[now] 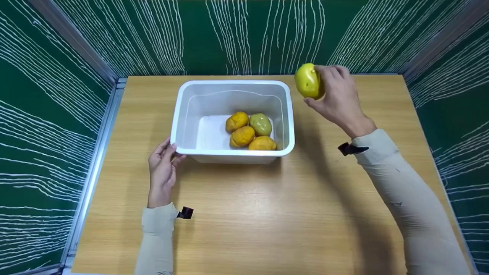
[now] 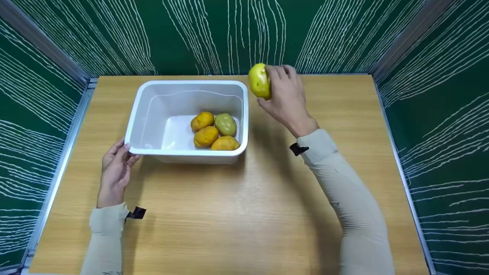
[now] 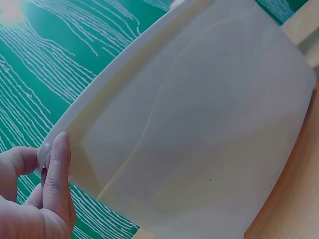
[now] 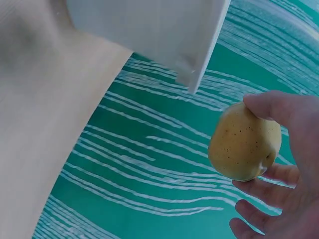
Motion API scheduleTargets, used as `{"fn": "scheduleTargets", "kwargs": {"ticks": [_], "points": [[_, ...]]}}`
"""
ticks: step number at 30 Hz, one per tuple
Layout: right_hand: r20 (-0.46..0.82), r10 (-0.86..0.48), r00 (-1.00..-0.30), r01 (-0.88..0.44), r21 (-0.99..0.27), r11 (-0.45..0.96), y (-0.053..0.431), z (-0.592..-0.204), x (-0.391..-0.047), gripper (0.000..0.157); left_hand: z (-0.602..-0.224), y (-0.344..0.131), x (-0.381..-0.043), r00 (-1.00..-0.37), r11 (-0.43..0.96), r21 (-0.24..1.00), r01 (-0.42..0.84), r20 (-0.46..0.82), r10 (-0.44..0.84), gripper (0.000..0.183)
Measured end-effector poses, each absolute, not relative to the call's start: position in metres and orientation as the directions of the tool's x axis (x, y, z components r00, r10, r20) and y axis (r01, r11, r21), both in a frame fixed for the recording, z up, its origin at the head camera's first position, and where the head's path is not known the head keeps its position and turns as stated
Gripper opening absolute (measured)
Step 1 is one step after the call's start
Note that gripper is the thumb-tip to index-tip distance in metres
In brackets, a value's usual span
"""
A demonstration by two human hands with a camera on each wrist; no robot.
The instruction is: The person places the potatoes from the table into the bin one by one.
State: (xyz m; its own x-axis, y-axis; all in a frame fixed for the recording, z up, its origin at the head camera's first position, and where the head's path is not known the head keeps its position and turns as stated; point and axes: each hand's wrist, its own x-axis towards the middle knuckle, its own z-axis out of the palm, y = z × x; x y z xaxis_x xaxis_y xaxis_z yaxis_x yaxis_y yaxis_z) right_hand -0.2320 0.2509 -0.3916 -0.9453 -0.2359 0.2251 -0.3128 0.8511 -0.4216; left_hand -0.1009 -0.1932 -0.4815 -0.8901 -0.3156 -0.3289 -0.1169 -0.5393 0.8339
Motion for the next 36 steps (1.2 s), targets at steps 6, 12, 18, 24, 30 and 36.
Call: {"fn": "scheduleTargets", "kwargs": {"ticks": [6, 12, 18, 24, 30, 36], "points": [[0.260, -0.303, -0.917, -0.388, -0.400, 0.830, 0.235, -0.386, -0.232, 0.078, -0.482, -0.193, -0.101, -0.891, -0.540, 0.834, -0.117, -0.328, -0.315, 0.046], [0.283, -0.359, -0.889, -0.447, -0.375, 0.812, 0.221, -0.384, -0.233, 0.077, -0.483, -0.193, -0.101, -0.890, -0.532, 0.838, -0.120, -0.328, -0.317, 0.045], [0.295, -0.423, -0.857, -0.507, -0.334, 0.794, 0.207, -0.386, -0.234, 0.077, -0.483, -0.193, -0.100, -0.890, -0.514, 0.849, -0.125, -0.325, -0.321, 0.045], [0.305, -0.488, -0.818, -0.569, -0.296, 0.767, 0.192, -0.387, -0.234, 0.077, -0.483, -0.194, -0.100, -0.889, -0.519, 0.845, -0.126, -0.328, -0.319, 0.045], [0.257, -0.537, -0.804, -0.594, -0.282, 0.754, 0.177, -0.386, -0.232, 0.078, -0.482, -0.194, -0.101, -0.883, -0.519, 0.844, -0.139, -0.343, -0.321, 0.045], [0.205, -0.573, -0.793, -0.609, -0.255, 0.751, 0.163, -0.386, -0.231, 0.080, -0.482, -0.194, -0.101, -0.884, -0.518, 0.844, -0.142, -0.343, -0.316, 0.046]]}}
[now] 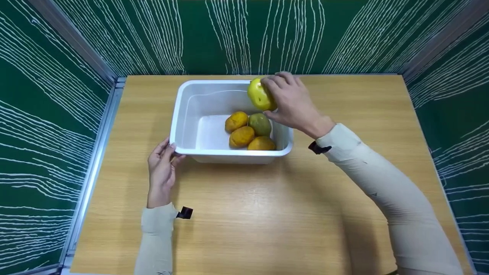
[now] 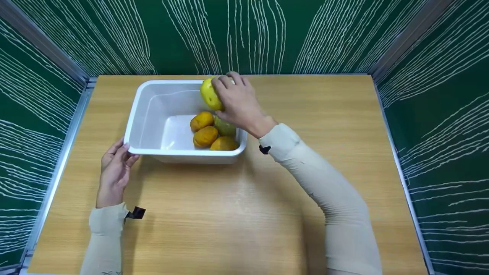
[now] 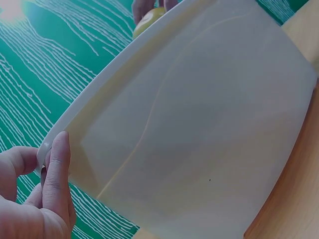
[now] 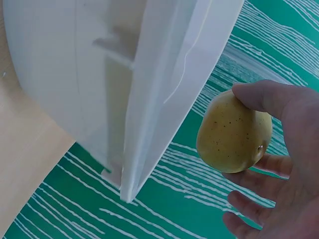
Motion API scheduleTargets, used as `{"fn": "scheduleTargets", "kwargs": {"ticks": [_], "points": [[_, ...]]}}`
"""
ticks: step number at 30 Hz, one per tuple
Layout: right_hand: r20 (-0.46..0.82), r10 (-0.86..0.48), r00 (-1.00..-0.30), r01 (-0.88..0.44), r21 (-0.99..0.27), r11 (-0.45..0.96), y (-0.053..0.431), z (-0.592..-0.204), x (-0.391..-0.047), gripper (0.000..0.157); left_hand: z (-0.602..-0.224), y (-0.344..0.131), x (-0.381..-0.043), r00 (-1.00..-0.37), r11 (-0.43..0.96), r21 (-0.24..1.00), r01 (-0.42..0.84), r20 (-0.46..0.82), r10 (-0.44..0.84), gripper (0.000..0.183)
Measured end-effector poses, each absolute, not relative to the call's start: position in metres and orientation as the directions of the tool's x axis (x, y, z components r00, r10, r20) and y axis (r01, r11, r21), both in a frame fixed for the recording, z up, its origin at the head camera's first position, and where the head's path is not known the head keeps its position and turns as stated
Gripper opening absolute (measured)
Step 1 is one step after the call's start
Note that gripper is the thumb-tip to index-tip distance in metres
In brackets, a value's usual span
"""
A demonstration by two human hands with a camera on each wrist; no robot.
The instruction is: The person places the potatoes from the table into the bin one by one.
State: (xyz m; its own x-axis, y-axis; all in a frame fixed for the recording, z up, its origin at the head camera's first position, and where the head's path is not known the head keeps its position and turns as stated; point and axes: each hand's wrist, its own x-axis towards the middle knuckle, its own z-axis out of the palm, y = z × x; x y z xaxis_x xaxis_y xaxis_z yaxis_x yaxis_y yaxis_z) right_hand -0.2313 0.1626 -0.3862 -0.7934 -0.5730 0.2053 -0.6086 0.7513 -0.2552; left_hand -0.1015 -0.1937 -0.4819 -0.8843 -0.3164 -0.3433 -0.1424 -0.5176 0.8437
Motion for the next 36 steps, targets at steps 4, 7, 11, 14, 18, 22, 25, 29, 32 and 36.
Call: {"fn": "scheduleTargets", "kwargs": {"ticks": [4, 7, 11, 14, 18, 22, 25, 29, 32, 36], "points": [[0.174, -0.603, -0.779, -0.627, -0.232, 0.743, 0.153, -0.388, -0.231, 0.079, -0.482, -0.194, -0.101, -0.884, -0.519, 0.844, -0.135, -0.340, -0.321, 0.046], [0.146, -0.622, -0.769, -0.638, -0.227, 0.736, 0.146, -0.388, -0.231, 0.078, -0.482, -0.193, -0.101, -0.883, -0.521, 0.844, -0.126, -0.335, -0.329, 0.045], [0.118, -0.644, -0.756, -0.652, -0.223, 0.724, 0.136, -0.389, -0.230, 0.078, -0.483, -0.194, -0.100, -0.883, -0.541, 0.833, -0.120, -0.338, -0.325, 0.044], [0.099, -0.661, -0.744, -0.665, -0.217, 0.715, 0.128, -0.390, -0.229, 0.077, -0.484, -0.195, -0.100, -0.883, -0.558, 0.822, -0.117, -0.343, -0.320, 0.044], [0.073, -0.678, -0.731, -0.676, -0.206, 0.707, 0.119, -0.392, -0.230, 0.075, -0.484, -0.195, -0.100, -0.879, -0.561, 0.820, -0.117, -0.348, -0.325, 0.045], [0.034, -0.696, -0.718, -0.687, -0.195, 0.700, 0.109, -0.394, -0.231, 0.073, -0.483, -0.194, -0.100, -0.876, -0.554, 0.823, -0.126, -0.355, -0.328, 0.046], [0.007, -0.710, -0.704, -0.698, -0.188, 0.691, 0.106, -0.395, -0.231, 0.071, -0.481, -0.194, -0.100, -0.878, -0.547, 0.827, -0.129, -0.352, -0.326, 0.046], [-0.021, -0.722, -0.692, -0.709, -0.174, 0.684, 0.105, -0.394, -0.232, 0.070, -0.480, -0.193, -0.101, -0.882, -0.541, 0.831, -0.129, -0.346, -0.321, 0.046], [-0.037, -0.725, -0.687, -0.711, -0.166, 0.683, 0.103, -0.391, -0.233, 0.070, -0.479, -0.193, -0.101, -0.881, -0.538, 0.832, -0.133, -0.348, -0.320, 0.046], [-0.047, -0.730, -0.682, -0.717, -0.159, 0.679, 0.099, -0.385, -0.234, 0.070, -0.480, -0.193, -0.101, -0.881, -0.533, 0.835, -0.140, -0.351, -0.319, 0.046]]}}
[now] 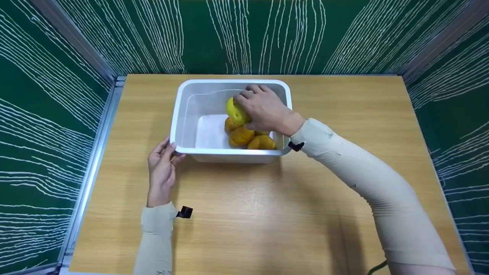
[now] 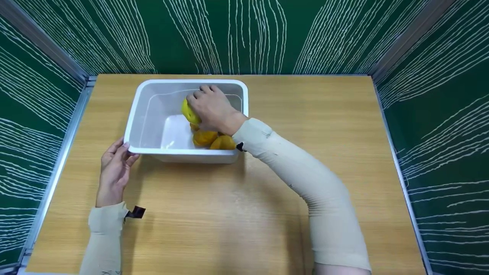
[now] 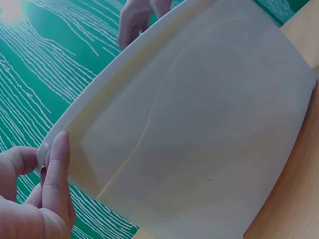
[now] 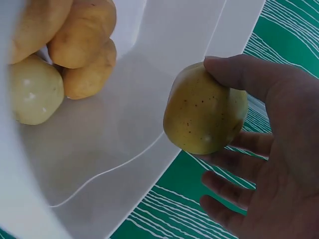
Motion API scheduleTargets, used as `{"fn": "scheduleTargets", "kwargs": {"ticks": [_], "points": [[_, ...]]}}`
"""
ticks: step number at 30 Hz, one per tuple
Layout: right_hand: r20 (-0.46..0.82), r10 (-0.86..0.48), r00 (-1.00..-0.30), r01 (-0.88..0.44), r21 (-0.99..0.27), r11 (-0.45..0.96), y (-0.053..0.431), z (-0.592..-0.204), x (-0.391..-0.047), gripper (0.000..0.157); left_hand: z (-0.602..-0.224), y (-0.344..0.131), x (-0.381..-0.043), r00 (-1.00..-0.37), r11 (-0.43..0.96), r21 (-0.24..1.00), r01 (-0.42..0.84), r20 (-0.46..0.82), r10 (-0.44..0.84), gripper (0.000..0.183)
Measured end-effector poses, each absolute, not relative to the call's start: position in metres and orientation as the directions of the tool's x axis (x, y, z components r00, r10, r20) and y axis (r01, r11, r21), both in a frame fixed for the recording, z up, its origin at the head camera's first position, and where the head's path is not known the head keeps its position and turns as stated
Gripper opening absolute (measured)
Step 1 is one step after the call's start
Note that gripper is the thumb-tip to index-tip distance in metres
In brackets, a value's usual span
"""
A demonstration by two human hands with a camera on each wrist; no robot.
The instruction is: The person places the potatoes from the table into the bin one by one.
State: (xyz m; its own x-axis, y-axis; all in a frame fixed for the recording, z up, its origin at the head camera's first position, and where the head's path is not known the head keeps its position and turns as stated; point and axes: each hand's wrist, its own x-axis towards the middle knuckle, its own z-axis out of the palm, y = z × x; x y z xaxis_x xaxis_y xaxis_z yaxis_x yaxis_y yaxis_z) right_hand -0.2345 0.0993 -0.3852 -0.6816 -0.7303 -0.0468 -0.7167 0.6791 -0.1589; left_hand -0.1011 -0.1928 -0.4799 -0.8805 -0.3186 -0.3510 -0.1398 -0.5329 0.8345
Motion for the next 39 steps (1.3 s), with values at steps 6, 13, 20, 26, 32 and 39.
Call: {"fn": "scheduleTargets", "kwargs": {"ticks": [6, 13, 20, 26, 32, 39], "points": [[-0.068, -0.743, -0.666, -0.729, -0.154, 0.667, 0.090, -0.381, -0.240, 0.072, -0.482, -0.192, -0.101, -0.888, -0.546, 0.830, -0.111, -0.330, -0.320, 0.045], [-0.145, -0.745, -0.651, -0.723, -0.180, 0.667, 0.078, -0.384, -0.252, 0.073, -0.482, -0.192, -0.101, -0.884, -0.541, 0.836, -0.098, -0.323, -0.338, 0.043], [-0.209, -0.741, -0.638, -0.713, -0.203, 0.671, 0.071, -0.394, -0.259, 0.072, -0.481, -0.192, -0.101, -0.880, -0.546, 0.829, -0.119, -0.343, -0.329, 0.044], [-0.237, -0.751, -0.617, -0.722, -0.210, 0.659, 0.065, -0.403, -0.259, 0.069, -0.481, -0.192, -0.102, -0.884, -0.559, 0.821, -0.116, -0.342, -0.320, 0.044], [-0.267, -0.761, -0.591, -0.745, -0.181, 0.642, 0.054, -0.411, -0.256, 0.069, -0.482, -0.192, -0.101, -0.883, -0.558, 0.823, -0.111, -0.339, -0.325, 0.044], [-0.322, -0.774, -0.546, -0.775, -0.157, 0.612, 0.042, -0.419, -0.252, 0.067, -0.483, -0.192, -0.101, -0.891, -0.541, 0.835, -0.099, -0.317, -0.326, 0.043]]}}
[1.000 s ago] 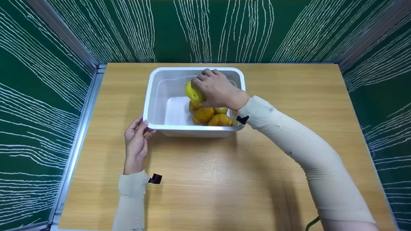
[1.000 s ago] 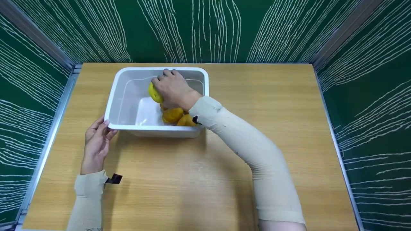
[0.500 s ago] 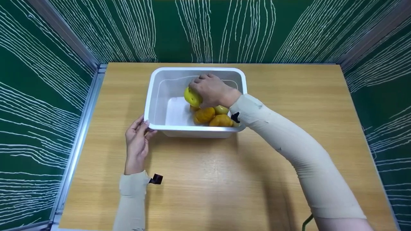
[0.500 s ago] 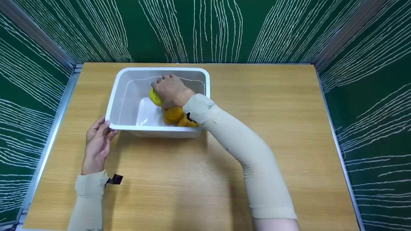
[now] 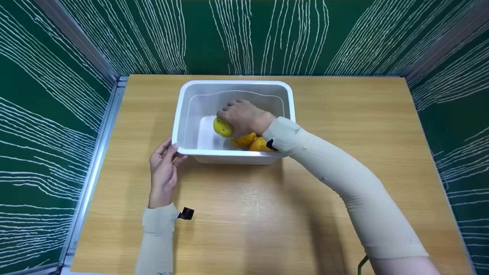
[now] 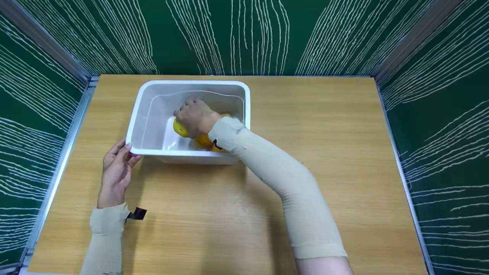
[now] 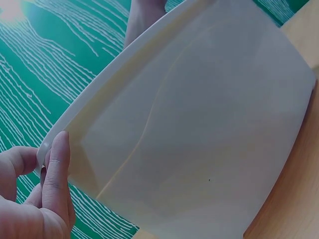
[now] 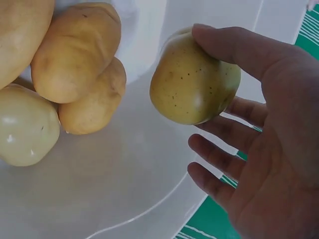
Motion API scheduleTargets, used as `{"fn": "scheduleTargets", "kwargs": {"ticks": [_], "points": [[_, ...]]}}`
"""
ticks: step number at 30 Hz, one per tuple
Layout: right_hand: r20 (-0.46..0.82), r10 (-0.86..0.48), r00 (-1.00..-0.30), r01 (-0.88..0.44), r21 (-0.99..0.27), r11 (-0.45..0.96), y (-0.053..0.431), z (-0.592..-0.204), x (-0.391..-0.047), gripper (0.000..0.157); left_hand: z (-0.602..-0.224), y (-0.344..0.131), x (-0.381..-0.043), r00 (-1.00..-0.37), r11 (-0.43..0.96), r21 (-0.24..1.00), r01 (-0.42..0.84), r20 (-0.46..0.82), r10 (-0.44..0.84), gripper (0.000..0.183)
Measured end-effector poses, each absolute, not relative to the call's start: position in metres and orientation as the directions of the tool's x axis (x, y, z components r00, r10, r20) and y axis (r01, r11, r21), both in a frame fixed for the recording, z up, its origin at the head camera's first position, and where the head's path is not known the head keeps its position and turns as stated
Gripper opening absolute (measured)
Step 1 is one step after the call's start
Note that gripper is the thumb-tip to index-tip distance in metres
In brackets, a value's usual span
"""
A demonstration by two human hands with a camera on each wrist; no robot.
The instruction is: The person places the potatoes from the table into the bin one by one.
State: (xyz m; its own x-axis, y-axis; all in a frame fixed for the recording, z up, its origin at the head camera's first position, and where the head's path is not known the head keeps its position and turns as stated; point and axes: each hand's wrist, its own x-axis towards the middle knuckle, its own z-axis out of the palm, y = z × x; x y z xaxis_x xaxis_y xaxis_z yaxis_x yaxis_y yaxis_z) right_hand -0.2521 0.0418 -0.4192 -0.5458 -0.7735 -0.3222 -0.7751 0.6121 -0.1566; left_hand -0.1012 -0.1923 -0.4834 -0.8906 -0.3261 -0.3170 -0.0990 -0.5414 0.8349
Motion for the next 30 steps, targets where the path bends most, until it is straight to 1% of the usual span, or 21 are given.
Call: {"fn": "scheduleTargets", "kwargs": {"ticks": [16, 23, 30], "points": [[-0.432, -0.780, -0.452, -0.829, -0.120, 0.547, 0.034, -0.438, -0.246, 0.068, -0.481, -0.192, -0.102, -0.884, -0.541, 0.832, -0.124, -0.341, -0.321, 0.044], [-0.443, -0.790, -0.424, -0.842, -0.130, 0.524, 0.033, -0.441, -0.246, 0.067, -0.481, -0.193, -0.102, -0.885, -0.537, 0.834, -0.126, -0.339, -0.320, 0.044], [-0.458, -0.790, -0.408, -0.841, -0.148, 0.520, 0.032, -0.440, -0.241, 0.075, -0.483, -0.193, -0.102, -0.891, -0.545, 0.831, -0.107, -0.324, -0.319, 0.042]]}}
